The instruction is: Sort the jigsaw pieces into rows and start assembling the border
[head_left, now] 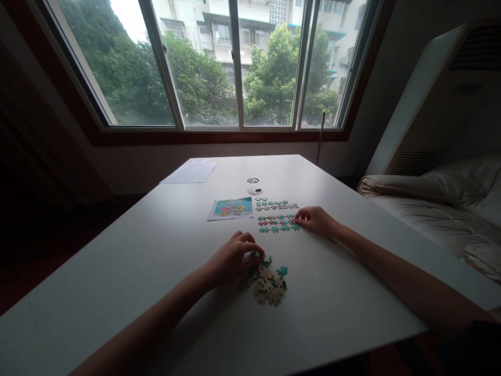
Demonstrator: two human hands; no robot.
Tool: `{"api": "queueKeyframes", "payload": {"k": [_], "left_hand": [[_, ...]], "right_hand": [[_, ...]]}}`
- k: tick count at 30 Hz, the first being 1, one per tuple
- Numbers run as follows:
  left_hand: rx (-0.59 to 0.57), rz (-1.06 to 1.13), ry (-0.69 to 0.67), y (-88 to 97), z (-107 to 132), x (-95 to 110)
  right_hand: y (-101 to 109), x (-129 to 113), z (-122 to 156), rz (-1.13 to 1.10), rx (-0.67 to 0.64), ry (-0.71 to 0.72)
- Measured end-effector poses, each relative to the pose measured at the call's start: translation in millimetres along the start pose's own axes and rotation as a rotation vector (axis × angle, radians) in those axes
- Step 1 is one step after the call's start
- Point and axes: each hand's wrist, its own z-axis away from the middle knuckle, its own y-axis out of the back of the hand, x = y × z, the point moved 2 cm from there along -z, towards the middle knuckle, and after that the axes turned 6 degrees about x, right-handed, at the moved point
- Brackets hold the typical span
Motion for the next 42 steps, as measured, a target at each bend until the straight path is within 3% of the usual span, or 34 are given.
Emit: {"api": "queueKeyframes", "payload": {"k": [10,22,35,42], "left_hand": [[0.026,-0.018,0.009,-0.9,-2,2],[0.087,-0.209,0.119,-12.0,-10,17],[0.066,-0.411,-0.017,-8.8,-15,27],[0.244,-0.259,0.122,-6.7,-18,14]], "right_hand": [[5,-8,0,0.080,0.055,0.018],[3,-52,9,0.061,0.090,0.269],[1,-62,12,0.063,0.065,0.305],[-1,-87,20,0.007,0.057,0.305]]}}
